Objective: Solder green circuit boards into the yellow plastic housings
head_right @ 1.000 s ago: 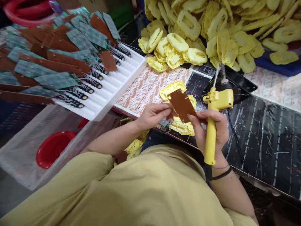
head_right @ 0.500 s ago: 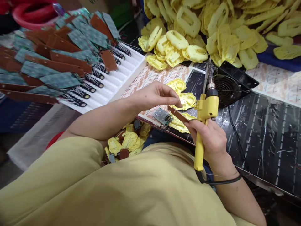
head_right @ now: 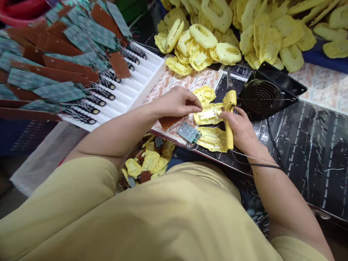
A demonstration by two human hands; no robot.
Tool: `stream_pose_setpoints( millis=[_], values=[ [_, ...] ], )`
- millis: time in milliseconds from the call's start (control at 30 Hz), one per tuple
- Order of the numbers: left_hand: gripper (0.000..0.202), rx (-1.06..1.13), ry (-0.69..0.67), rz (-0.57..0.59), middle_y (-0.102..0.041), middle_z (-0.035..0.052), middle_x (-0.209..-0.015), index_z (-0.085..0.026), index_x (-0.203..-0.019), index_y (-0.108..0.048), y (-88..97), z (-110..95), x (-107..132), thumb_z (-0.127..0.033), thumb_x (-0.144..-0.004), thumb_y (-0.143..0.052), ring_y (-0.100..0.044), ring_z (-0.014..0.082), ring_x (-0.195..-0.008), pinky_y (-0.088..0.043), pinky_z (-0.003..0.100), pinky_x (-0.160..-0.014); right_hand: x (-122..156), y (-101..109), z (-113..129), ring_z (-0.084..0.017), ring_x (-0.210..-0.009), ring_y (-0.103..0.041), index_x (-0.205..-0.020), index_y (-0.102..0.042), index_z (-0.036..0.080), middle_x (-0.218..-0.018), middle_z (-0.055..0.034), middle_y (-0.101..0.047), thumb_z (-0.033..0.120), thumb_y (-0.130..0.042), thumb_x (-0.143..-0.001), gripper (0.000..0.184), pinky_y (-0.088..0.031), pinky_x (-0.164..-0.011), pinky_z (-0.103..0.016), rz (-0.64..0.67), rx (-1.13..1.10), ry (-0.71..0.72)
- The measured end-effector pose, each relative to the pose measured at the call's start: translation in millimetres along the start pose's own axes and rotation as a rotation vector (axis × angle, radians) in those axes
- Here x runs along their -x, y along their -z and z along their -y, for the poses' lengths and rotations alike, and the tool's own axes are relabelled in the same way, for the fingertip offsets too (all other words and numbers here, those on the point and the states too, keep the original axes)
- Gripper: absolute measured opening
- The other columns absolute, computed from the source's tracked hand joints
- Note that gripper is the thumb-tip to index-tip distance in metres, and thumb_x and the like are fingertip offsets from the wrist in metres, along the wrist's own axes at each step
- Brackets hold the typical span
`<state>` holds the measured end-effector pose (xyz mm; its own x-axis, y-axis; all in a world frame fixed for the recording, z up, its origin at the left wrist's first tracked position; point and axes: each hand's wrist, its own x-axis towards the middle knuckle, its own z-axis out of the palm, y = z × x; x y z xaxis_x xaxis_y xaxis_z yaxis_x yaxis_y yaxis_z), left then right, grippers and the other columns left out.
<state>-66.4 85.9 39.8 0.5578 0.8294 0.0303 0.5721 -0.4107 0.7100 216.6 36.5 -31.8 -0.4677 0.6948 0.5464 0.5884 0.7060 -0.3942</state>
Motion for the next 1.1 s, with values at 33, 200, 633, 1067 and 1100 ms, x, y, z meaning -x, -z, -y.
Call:
stream_pose_setpoints(
  millis=[33, 200, 633, 1067, 1100],
  values=[
    [0.009, -0.033, 0.0, -0.007, -0.08, 0.0029, -0.085, -0.016, -0.091, -0.084, -8.2, 3, -4, -0.019, -0.085, -0.079, -0.076, 0.0181, -0.088, -0.057, 0.031, -0.089, 0, -4, -5, -0.021, -0.093, -0.077, -0.115, -0.069, 0.03, -0.102, 0.0001, -0.079, 0.026, -0.054, -0.103, 0.02, -0.06, -0.11, -0.048, 0.019, 0.0, -0.012],
    [0.016, -0.136, -0.022, 0.037, -0.081, 0.0036, -0.091, -0.017, -0.094, -0.083, -36.8, 3, -19, -0.01, -0.084, -0.072, -0.074, 0.0186, -0.09, -0.055, 0.031, -0.089, 10, -5, 0, -0.023, -0.092, -0.076, -0.116, -0.07, 0.028, -0.1, -0.0028, -0.078, 0.029, -0.057, -0.103, 0.018, -0.061, -0.104, -0.047, 0.121, 0.017, -0.062],
    [0.022, -0.302, -0.112, 0.137, -0.079, 0.005, -0.101, -0.02, -0.101, -0.082, -58.7, 1, -23, -0.016, -0.092, -0.062, -0.073, 0.0221, -0.102, -0.056, 0.035, -0.094, 69, 75, 57, -0.023, -0.065, -0.076, -0.148, -0.07, 0.029, -0.088, -0.0042, -0.081, 0.064, -0.073, -0.099, 0.06, -0.057, -0.054, -0.031, -0.366, 0.26, -0.035],
    [0.024, -0.378, -0.122, 0.117, -0.08, 0.0072, -0.103, -0.019, -0.095, -0.082, -62.5, -4, -24, -0.016, -0.09, -0.059, -0.074, 0.0238, -0.099, -0.056, 0.036, -0.088, 78, 51, 51, -0.02, -0.057, -0.073, -0.089, -0.075, 0.027, -0.08, 0.0019, -0.08, 0.031, -0.092, -0.083, 0.018, -0.062, -0.047, -0.029, -0.331, 0.028, -0.114],
    [0.023, -0.374, -0.121, 0.118, -0.08, 0.0072, -0.103, -0.019, -0.095, -0.082, -62.4, -4, -24, -0.016, -0.089, -0.059, -0.074, 0.024, -0.099, -0.056, 0.036, -0.088, 76, 50, 50, -0.02, -0.057, -0.073, -0.084, -0.073, 0.027, -0.078, 0.0024, -0.079, 0.032, -0.093, -0.082, 0.021, -0.062, -0.046, -0.029, -0.329, 0.027, -0.11]
  ],
)
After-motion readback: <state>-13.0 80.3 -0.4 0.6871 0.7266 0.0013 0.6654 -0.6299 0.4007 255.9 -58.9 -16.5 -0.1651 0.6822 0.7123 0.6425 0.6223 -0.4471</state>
